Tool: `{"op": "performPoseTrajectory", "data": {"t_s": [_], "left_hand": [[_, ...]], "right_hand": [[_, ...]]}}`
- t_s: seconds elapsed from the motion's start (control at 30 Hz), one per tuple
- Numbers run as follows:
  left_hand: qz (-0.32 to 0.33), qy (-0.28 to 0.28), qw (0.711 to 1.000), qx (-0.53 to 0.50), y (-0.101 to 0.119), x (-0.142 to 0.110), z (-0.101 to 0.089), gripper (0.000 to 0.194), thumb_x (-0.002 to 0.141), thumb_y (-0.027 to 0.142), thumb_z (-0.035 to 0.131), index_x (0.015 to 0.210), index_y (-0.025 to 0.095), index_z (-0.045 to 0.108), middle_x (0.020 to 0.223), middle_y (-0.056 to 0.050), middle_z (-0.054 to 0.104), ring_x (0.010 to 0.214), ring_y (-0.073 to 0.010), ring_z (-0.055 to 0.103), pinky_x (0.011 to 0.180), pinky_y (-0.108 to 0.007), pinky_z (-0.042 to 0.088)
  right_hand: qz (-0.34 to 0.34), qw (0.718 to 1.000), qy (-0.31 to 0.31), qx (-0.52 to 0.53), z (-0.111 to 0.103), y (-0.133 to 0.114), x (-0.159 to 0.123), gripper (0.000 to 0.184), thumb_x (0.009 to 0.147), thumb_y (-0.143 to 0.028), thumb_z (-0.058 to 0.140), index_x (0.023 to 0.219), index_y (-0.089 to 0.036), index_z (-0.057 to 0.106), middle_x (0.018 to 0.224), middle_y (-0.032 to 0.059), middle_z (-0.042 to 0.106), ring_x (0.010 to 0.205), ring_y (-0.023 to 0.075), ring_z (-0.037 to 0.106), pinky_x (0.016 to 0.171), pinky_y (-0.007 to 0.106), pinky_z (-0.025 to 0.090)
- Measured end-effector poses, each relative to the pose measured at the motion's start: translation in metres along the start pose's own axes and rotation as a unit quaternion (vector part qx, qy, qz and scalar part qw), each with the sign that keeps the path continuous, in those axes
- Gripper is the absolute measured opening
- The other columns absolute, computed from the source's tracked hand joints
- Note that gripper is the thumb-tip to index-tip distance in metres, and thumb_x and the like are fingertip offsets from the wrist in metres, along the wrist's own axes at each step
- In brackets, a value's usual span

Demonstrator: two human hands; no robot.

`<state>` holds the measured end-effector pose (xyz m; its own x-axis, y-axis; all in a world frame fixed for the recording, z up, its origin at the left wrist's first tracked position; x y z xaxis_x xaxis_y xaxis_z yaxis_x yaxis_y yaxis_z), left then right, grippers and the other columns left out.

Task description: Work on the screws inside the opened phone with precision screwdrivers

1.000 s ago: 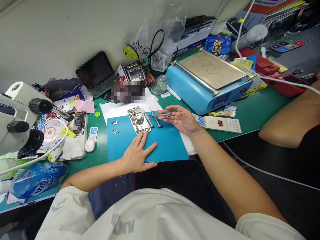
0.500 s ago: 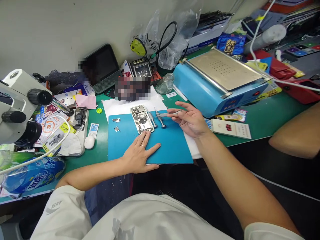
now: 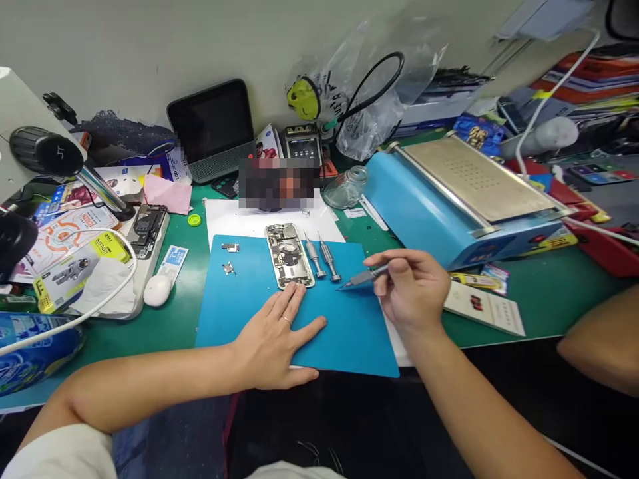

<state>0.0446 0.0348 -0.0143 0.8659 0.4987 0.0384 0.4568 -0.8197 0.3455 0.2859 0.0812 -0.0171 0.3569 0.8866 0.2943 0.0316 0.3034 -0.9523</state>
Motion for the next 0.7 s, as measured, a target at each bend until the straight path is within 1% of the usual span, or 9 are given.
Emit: {"op": "performPoseTrajectory", "data": {"t_s": [0.07,0.17,0.23,0.33,0.47,0.53,0.6,0.63,0.7], "left_hand": [[0.001,-0.003,1.000,0.008,0.002,0.000,-0.001,0.089,0.089,0.069,0.065,0.159,0.021,0.038,0.172,-0.024,0.004,0.158,-0.0475,0.007,0.123,-0.062,0.024],[0.000,-0.011,1.000,0.028,0.005,0.000,-0.002,0.089,0.091,0.069,0.062,0.160,0.019,0.036,0.171,-0.026,0.009,0.158,-0.0480,0.008,0.122,-0.062,0.025],[-0.007,-0.015,0.999,0.042,0.006,-0.001,-0.001,0.088,0.093,0.068,0.060,0.161,0.018,0.035,0.170,-0.026,0.012,0.158,-0.0478,0.010,0.122,-0.061,0.025],[-0.010,-0.014,0.998,0.057,0.007,-0.001,-0.001,0.089,0.093,0.070,0.057,0.162,0.017,0.033,0.169,-0.028,0.017,0.157,-0.0482,0.014,0.120,-0.059,0.029],[-0.012,-0.001,0.998,0.067,0.007,-0.001,-0.003,0.087,0.094,0.072,0.053,0.161,0.018,0.034,0.167,-0.028,0.024,0.156,-0.0461,0.022,0.118,-0.056,0.032],[-0.011,0.004,0.998,0.068,0.008,0.000,-0.005,0.087,0.093,0.072,0.054,0.160,0.019,0.037,0.166,-0.028,0.028,0.155,-0.0453,0.024,0.117,-0.055,0.033],[-0.010,0.000,0.998,0.067,0.008,0.000,-0.005,0.086,0.094,0.071,0.054,0.160,0.018,0.037,0.165,-0.028,0.029,0.156,-0.0448,0.024,0.118,-0.055,0.032],[-0.010,-0.003,0.998,0.067,0.008,0.001,-0.005,0.086,0.094,0.071,0.053,0.160,0.018,0.037,0.166,-0.027,0.029,0.156,-0.0446,0.022,0.118,-0.055,0.031],[-0.013,-0.006,0.998,0.067,0.008,0.000,-0.003,0.088,0.094,0.071,0.052,0.161,0.018,0.035,0.166,-0.025,0.029,0.157,-0.0442,0.020,0.119,-0.055,0.030]], "right_hand": [[-0.046,0.998,0.011,-0.048,0.003,-0.006,-0.008,0.010,0.091,-0.036,0.075,0.101,-0.034,0.073,0.089,-0.0014,0.079,0.046,0.0129,0.059,0.040,0.031,0.046],[-0.145,0.974,-0.030,-0.172,0.012,-0.014,-0.015,0.040,0.084,-0.027,0.082,0.120,-0.038,0.068,0.096,-0.0003,0.081,0.071,0.0217,0.074,0.060,0.038,0.060],[-0.190,0.951,-0.066,-0.235,0.017,-0.015,-0.018,0.057,0.083,-0.022,0.083,0.132,-0.040,0.061,0.103,-0.0005,0.081,0.080,0.0241,0.076,0.072,0.043,0.063],[-0.224,0.926,-0.089,-0.290,0.021,-0.019,-0.019,0.069,0.087,-0.017,0.077,0.146,-0.040,0.049,0.106,0.0004,0.081,0.085,0.0250,0.078,0.071,0.043,0.065],[-0.270,0.926,-0.103,-0.242,0.033,-0.045,-0.013,0.074,0.089,-0.013,0.074,0.149,-0.045,0.045,0.101,-0.0013,0.082,0.079,0.0239,0.080,0.062,0.039,0.067],[-0.293,0.923,-0.141,-0.208,0.046,-0.060,-0.006,0.071,0.092,-0.017,0.072,0.150,-0.045,0.044,0.097,-0.0014,0.082,0.077,0.0245,0.080,0.062,0.039,0.069],[-0.325,0.905,-0.221,-0.164,0.063,-0.070,-0.001,0.068,0.094,-0.024,0.071,0.150,-0.049,0.042,0.097,-0.0028,0.082,0.074,0.0226,0.080,0.062,0.036,0.070],[-0.351,0.899,-0.230,-0.127,0.067,-0.074,0.002,0.061,0.096,-0.027,0.069,0.148,-0.049,0.046,0.099,-0.0023,0.082,0.073,0.0221,0.080,0.065,0.036,0.070],[-0.348,0.896,-0.258,-0.101,0.077,-0.073,0.007,0.044,0.098,-0.037,0.064,0.141,-0.044,0.056,0.098,-0.0003,0.083,0.074,0.0227,0.080,0.071,0.037,0.071]]}}
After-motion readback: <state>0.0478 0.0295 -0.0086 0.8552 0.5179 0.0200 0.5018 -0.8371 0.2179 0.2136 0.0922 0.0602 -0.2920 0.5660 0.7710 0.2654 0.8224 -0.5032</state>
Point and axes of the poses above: each hand's wrist, its own x-axis towards the middle knuckle, its own z-axis out of the palm, y = z × x, the point moved 6 cm from there along x, towards the middle knuckle
